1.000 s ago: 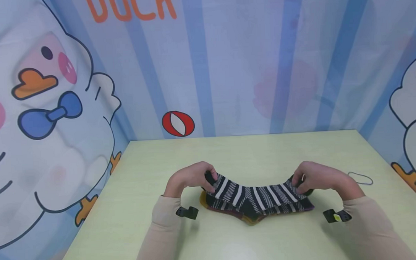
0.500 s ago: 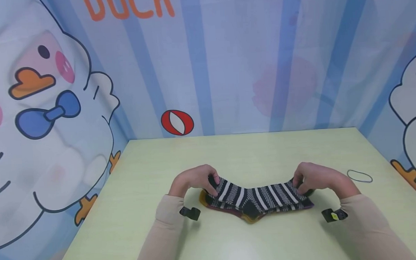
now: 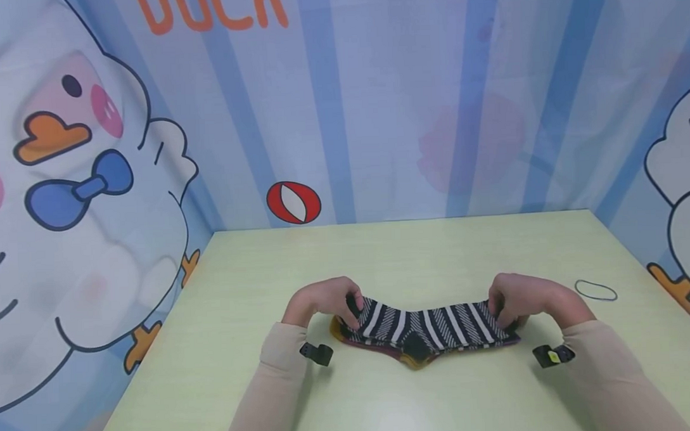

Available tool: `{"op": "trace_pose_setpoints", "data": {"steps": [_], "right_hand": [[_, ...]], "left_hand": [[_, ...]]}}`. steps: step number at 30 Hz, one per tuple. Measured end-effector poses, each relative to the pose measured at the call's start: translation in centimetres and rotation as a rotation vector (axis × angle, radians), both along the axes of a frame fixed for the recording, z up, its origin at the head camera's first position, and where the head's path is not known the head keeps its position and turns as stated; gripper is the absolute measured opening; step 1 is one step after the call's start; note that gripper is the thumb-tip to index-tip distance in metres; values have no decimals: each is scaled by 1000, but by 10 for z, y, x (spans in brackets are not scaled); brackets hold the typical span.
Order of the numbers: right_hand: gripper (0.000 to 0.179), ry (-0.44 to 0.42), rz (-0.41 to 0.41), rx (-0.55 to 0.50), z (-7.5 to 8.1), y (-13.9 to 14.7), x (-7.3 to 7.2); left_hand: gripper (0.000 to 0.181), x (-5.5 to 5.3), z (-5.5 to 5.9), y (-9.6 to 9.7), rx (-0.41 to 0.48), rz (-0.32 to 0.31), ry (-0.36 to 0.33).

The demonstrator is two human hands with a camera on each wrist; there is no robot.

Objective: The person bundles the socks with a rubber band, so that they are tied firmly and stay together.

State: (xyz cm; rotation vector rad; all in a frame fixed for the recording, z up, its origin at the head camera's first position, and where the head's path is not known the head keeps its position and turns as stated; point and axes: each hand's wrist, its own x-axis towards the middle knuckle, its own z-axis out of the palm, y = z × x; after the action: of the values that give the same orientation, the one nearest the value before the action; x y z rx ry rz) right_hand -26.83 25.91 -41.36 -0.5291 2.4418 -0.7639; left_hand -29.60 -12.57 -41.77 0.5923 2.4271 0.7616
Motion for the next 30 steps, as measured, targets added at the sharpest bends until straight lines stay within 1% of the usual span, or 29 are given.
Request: {"op": "trace_pose_setpoints", "data": {"steps": [5, 8, 11, 15, 18, 24, 30], "right_hand": [[15, -65, -33, -39, 2, 0, 2], [15, -75, -33, -48, 2, 0, 2], [17, -51, -12, -26, 0, 0, 1], [18, 11, 22, 19, -1, 0, 0], [19, 34, 29, 31, -2, 0, -1], [22, 40, 20, 48, -2, 1, -2], [23, 38, 24, 41, -4, 2, -2]], "left_hand": [[26, -2, 1, -4, -7, 4, 19], [26, -2, 2, -5, -8, 9, 29], [26, -2, 1, -4, -7, 8, 19], [26, -1, 0, -3, -8, 8, 4], [25, -1, 0, -3, -11, 6, -4], [25, 0, 3, -3, -24, -1, -12], [25, -1, 0, -4, -13, -5, -24]]}}
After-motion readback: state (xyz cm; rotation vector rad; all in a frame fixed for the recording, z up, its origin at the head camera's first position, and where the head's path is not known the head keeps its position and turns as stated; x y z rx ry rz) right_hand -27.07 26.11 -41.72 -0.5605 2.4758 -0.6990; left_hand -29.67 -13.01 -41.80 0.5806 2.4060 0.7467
